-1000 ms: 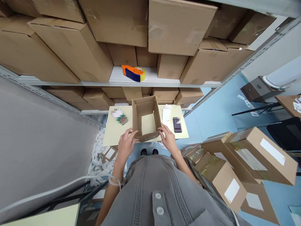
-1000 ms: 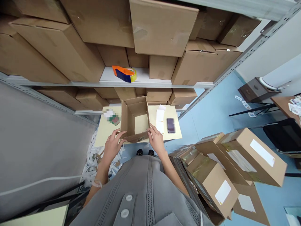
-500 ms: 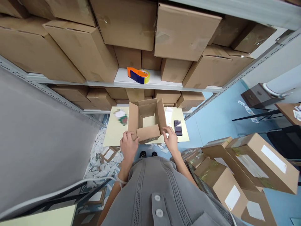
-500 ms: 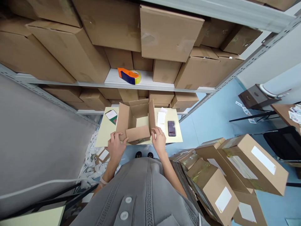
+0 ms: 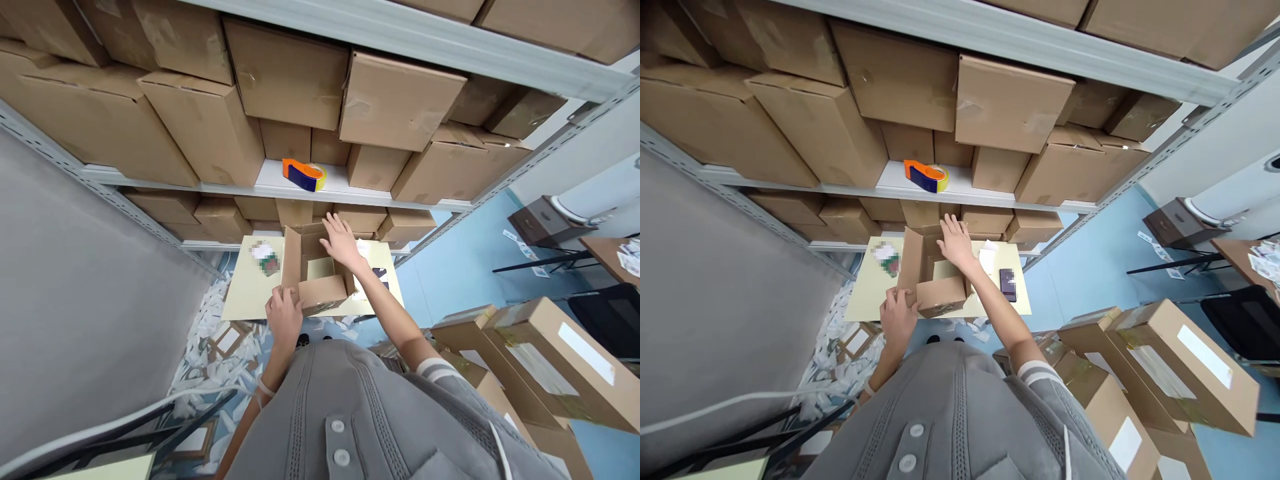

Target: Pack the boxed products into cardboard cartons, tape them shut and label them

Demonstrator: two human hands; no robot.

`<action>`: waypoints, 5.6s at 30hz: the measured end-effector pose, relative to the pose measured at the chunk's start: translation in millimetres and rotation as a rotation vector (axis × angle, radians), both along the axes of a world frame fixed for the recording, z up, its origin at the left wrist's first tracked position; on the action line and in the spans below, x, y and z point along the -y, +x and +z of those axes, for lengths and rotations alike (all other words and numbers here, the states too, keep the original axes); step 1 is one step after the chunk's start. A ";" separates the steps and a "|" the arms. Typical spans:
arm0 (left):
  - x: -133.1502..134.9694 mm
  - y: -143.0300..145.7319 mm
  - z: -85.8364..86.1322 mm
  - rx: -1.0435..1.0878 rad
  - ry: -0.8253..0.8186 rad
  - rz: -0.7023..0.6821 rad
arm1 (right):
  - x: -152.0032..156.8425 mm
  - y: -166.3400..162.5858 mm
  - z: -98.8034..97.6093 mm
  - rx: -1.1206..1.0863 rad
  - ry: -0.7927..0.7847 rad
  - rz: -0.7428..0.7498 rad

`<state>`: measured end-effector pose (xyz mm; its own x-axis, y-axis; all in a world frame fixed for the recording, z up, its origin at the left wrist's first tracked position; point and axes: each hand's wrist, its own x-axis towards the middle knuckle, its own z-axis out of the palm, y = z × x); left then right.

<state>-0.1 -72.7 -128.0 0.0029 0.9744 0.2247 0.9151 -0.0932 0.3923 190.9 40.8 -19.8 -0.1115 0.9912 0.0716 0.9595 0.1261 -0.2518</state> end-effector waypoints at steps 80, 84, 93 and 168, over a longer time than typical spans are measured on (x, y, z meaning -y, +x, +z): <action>0.2 37.6 -25.0 -0.126 -0.069 -0.722 | 114.1 -3.0 -82.6 -0.142 -0.117 -0.086; -2.4 38.3 -24.0 -0.137 -0.061 -0.706 | 85.3 12.7 -66.6 -0.142 -0.114 -0.074; -15.0 32.7 -35.7 -0.012 -0.089 -0.752 | -30.9 29.6 10.0 -0.155 0.172 0.059; -93.0 30.4 2.5 0.096 -0.354 0.017 | 95.7 106.3 -80.1 -1.781 0.098 -0.637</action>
<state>30.3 20.4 -125.5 -0.0183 0.9916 -0.1277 0.8726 0.0782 0.4821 297.2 -54.9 -99.9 0.4767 0.8351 -0.2744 -0.4717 -0.0204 -0.8815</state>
